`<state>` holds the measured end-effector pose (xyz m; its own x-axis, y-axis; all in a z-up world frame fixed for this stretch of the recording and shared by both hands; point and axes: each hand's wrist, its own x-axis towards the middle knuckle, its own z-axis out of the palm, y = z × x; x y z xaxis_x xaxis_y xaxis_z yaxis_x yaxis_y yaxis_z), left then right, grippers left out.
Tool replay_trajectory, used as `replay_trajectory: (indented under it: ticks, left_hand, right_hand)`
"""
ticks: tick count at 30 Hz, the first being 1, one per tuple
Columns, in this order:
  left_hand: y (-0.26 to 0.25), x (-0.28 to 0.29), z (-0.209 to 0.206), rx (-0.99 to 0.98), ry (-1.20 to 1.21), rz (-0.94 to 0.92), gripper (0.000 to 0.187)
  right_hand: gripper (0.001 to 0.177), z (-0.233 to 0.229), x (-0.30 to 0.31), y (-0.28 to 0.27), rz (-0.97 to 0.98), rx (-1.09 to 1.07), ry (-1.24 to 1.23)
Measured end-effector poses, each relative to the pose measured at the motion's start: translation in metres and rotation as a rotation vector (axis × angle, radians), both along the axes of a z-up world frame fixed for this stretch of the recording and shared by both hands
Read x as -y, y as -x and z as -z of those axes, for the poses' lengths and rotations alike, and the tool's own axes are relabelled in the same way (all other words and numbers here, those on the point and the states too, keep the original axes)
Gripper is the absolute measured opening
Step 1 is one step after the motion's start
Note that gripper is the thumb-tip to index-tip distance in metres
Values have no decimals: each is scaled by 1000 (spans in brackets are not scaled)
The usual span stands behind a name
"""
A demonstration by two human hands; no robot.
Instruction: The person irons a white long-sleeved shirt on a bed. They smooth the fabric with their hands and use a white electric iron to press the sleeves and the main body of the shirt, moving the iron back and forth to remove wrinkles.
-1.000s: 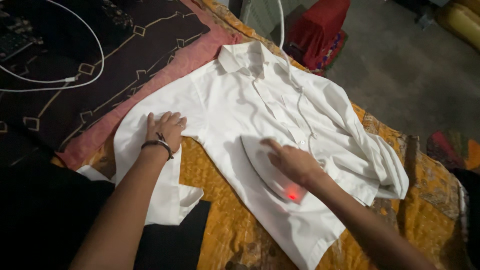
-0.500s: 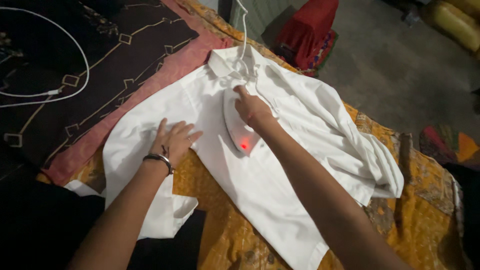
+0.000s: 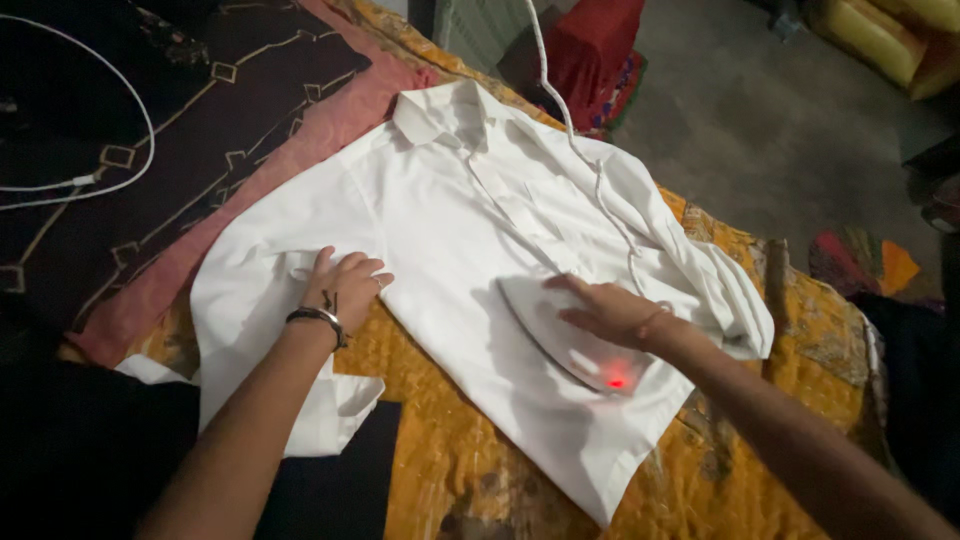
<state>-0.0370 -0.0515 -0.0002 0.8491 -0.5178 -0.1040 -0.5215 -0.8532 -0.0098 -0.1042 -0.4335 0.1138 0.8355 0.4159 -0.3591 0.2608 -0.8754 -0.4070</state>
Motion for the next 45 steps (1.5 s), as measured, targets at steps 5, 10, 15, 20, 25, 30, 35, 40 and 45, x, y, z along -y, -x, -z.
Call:
replay_trajectory:
  ticks: [5,10,15,20,25,30,35,40,45]
  left_hand:
    - [19,-10,-10,59,234,-181,29]
    - [1,-15,28,-189,304,-714,53]
    - [-7,-18,43,-687,856,-1125,62]
    - [-4,3,40,-614,1113,-1156,44]
    - [-11,2,59,-668,1139,-1044,35]
    - [-23,-6,96,-711,1245,-1029,29]
    - [-29,-10,111,-729,1258,-1008,27]
    - [-27,-13,114,-834,1293,-999,30]
    - [-13,1,94,-930,1173,-1024,31]
  right_hand:
    - [47,-7,-16,4,-223,-108,73]
    - [51,-4,-68,-24,-354,-88,21]
    - [67,-4,-125,-44,-395,-43,-3]
    - [84,-12,-128,-36,-354,-80,73]
    - [78,-20,-88,-12,-315,-177,276]
    - [63,-10,-14,8,-306,-179,401]
    - [51,1,26,27,-328,-58,403]
    - [52,12,1,31,-291,20,310]
    - [50,20,-59,32,-243,51,248]
